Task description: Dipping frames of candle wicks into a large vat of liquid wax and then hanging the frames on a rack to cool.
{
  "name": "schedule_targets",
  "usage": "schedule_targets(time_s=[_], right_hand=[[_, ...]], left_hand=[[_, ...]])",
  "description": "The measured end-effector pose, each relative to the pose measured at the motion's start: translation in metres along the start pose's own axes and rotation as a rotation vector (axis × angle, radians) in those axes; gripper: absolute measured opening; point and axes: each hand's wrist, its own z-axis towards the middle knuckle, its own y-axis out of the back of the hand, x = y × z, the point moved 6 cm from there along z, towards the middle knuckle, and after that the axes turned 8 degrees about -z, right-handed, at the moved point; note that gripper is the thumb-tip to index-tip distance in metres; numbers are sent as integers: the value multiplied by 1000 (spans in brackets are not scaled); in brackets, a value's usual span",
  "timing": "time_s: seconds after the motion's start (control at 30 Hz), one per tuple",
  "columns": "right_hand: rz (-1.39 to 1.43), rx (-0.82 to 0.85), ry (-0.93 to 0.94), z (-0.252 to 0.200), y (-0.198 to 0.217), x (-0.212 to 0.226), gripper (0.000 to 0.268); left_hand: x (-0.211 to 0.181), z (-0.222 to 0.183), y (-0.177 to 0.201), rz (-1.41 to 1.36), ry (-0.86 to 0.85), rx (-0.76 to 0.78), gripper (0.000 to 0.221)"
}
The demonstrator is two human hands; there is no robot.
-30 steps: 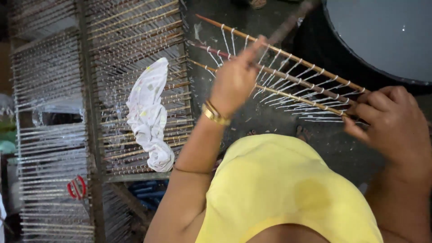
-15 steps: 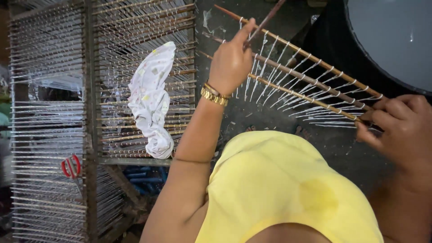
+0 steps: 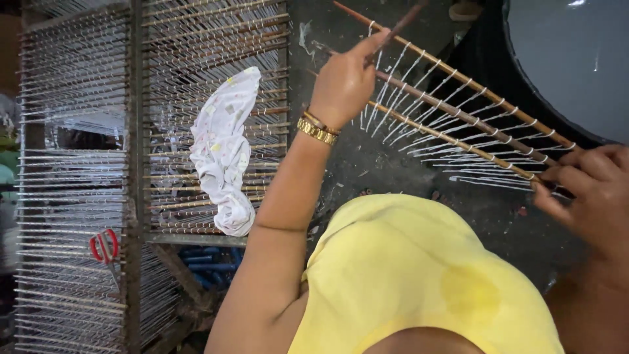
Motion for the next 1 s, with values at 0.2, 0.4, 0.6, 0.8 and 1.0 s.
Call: schedule_targets(time_s=[0.2, 0.4, 0.6, 0.8, 1.0], right_hand=[[43, 14, -34, -11, -2, -4, 13], [281, 0, -140, -26, -6, -11, 13], [369, 39, -252, -70, -36, -38, 28], [333, -14, -293, -55, 33, -57, 27], [248, -94, -309, -72, 44, -132, 25]], left_hand=[[9, 15, 13, -16, -29, -96, 57], [-18, 20, 22, -139, 90, 18, 51], [-8, 25, 19, -28, -33, -19, 49], [-34, 38, 19, -277, -232, -56, 62], [-44, 19, 9, -416, -230, -54, 47]])
